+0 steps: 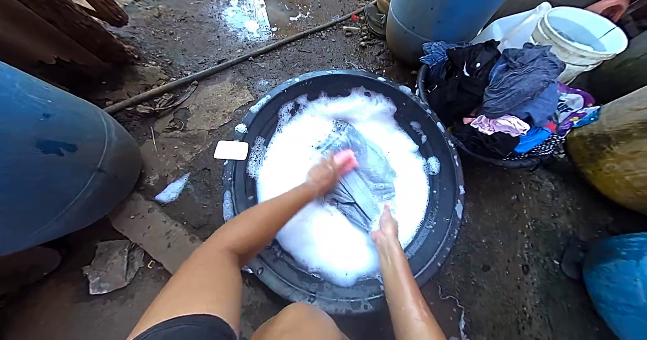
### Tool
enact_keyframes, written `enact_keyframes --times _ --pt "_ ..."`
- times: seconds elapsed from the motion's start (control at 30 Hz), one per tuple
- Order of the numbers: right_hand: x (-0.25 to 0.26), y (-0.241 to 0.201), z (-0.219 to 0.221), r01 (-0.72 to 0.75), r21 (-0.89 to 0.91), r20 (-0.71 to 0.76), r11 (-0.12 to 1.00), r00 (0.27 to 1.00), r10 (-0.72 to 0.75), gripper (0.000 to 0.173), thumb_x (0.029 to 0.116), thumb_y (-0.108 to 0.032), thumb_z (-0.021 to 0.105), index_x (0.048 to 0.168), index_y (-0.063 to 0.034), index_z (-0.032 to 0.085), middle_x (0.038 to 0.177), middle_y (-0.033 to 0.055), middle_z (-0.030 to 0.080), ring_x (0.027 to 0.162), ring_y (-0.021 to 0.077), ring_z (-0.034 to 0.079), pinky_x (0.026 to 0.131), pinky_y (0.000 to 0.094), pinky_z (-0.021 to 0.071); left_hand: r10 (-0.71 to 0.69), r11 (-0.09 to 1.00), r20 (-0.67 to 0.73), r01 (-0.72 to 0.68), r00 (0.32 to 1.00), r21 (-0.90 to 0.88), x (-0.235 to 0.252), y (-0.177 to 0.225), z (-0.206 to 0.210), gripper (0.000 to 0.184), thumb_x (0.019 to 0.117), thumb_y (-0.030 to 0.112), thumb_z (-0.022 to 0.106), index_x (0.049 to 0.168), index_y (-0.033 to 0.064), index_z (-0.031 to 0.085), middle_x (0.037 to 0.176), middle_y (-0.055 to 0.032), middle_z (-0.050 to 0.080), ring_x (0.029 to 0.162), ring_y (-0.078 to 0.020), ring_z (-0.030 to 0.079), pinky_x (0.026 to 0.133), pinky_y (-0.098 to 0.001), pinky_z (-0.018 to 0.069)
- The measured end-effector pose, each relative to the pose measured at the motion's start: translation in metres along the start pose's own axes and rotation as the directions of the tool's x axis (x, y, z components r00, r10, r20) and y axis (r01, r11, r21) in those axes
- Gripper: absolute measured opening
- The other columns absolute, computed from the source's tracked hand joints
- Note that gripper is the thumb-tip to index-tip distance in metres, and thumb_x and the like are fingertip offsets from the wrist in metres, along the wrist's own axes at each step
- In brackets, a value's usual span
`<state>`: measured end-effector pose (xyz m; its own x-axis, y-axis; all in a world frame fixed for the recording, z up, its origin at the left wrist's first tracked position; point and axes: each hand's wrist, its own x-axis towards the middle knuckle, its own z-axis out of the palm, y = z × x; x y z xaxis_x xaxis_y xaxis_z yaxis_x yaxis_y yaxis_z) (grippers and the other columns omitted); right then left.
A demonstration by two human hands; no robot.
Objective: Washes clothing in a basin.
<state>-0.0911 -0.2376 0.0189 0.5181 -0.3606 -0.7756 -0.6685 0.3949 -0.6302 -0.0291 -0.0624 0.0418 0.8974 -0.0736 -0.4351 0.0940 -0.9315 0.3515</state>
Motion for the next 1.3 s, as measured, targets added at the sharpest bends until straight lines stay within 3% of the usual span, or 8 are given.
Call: enact_keyframes --times 0.27,0.4,0.57,0.77,0.93,1.07,1.23,1.3 --pt "-0.009 0.007 -0.007 -0.009 -0.043 -0.028 0.999 1.0 0.008 0.054 0.1118 -0.038 0.037 0.146 0.0041 0.043 0.145 0.0255 0.049 0.13 0.0332 0.05 0.107 0.0514 0.0413 0.273 0.96 0.141 -0.279 0.952 0.025 -0.006 0.06 0.014 0.062 0.1024 0.018 0.057 0.16 0.0155 0.035 0.162 -0.0295 0.03 0.138 -0.054 0.044 0.102 -0.0681 0.0434" --pt "-0.017 0.005 -0.008 -0.024 -0.081 -0.04 0.996 0.999 0.021 0.05 0.112 -0.034 0.038 0.146 0.0027 0.043 0.144 0.0247 0.049 0.129 0.0323 0.05 0.106 0.0499 0.0416 0.019 0.999 -0.178 -0.014 0.984 0.028 0.073 -0.001 -0.019 0.059 0.1015 0.016 0.057 0.158 0.0169 0.04 0.16 -0.0317 0.031 0.137 -0.0555 0.043 0.1 -0.0684 0.0453" --pt "-0.01 0.01 -0.006 0.016 -0.058 -0.029 0.998 0.999 -0.017 0.048 0.1124 -0.032 0.036 0.144 0.0035 0.045 0.14 0.0256 0.052 0.126 0.0333 0.053 0.104 0.0518 0.0438 0.283 0.959 0.015 -0.283 0.959 0.03 -0.016 0.06 0.041 0.059 0.1041 0.023 0.053 0.159 0.0127 0.035 0.16 -0.0322 0.031 0.134 -0.0549 0.047 0.097 -0.0661 0.0476" --pt "-0.015 0.007 -0.007 -0.018 -0.039 -0.052 0.999 0.999 0.016 0.052 0.1116 -0.037 0.038 0.145 0.0023 0.045 0.145 0.0243 0.05 0.132 0.0323 0.051 0.109 0.05 0.0414 -0.072 0.997 -0.172 0.075 0.982 0.012 0.031 -0.01 0.004 0.06 0.1011 0.017 0.058 0.158 0.0196 0.039 0.158 -0.0308 0.033 0.134 -0.054 0.047 0.097 -0.0673 0.0486" --pt "-0.008 0.011 -0.009 0.013 0.014 -0.038 1.0 0.999 -0.013 0.047 0.112 -0.034 0.035 0.139 0.0026 0.046 0.123 0.0217 0.058 0.106 0.0279 0.059 0.088 0.0459 0.051 0.209 0.975 -0.077 -0.214 0.975 -0.064 -0.056 0.034 0.061 0.06 0.102 0.022 0.055 0.159 0.0177 0.037 0.154 -0.032 0.04 0.134 -0.0523 0.049 0.099 -0.0651 0.0479" --pt "-0.016 0.004 -0.008 0.024 0.018 -0.01 1.0 1.0 -0.024 0.05 0.1114 -0.036 0.039 0.145 0.0009 0.044 0.138 0.0222 0.053 0.121 0.0281 0.056 0.101 0.0454 0.0467 -0.181 0.98 -0.1 0.171 0.978 -0.104 -0.016 -0.026 -0.002 0.061 0.1028 0.022 0.054 0.159 0.0135 0.033 0.155 -0.0353 0.033 0.127 -0.0524 0.054 0.097 -0.064 0.0492" --pt "-0.01 -0.006 -0.031 0.273 -0.56 0.372 0.782 0.926 -0.057 0.052 0.1031 -0.03 0.061 0.133 0.0128 0.053 0.129 0.0318 0.058 0.12 0.0376 0.058 0.103 0.0526 0.0454 -0.099 0.729 0.035 0.097 0.994 -0.678 -0.01 -0.073 -0.018 0.102 0.0966 0.012 0.066 0.165 0.0206 -0.009 0.151 -0.0348 0.04 0.124 -0.0436 0.057 0.102 -0.0555 0.048" --pt "-0.005 -0.015 -0.038 0.405 -0.674 0.509 0.618 0.861 -0.009 0.047 0.0978 -0.028 0.07 0.124 0.0101 0.06 0.121 0.0278 0.064 0.114 0.0343 0.061 0.102 0.0508 0.0457 -0.032 0.725 0.11 0.099 0.993 -0.681 -0.008 -0.073 -0.021 0.092 0.0968 0.009 0.064 0.165 0.0162 0.003 0.148 -0.0324 0.046 0.123 -0.0409 0.057 0.102 -0.0539 0.047"
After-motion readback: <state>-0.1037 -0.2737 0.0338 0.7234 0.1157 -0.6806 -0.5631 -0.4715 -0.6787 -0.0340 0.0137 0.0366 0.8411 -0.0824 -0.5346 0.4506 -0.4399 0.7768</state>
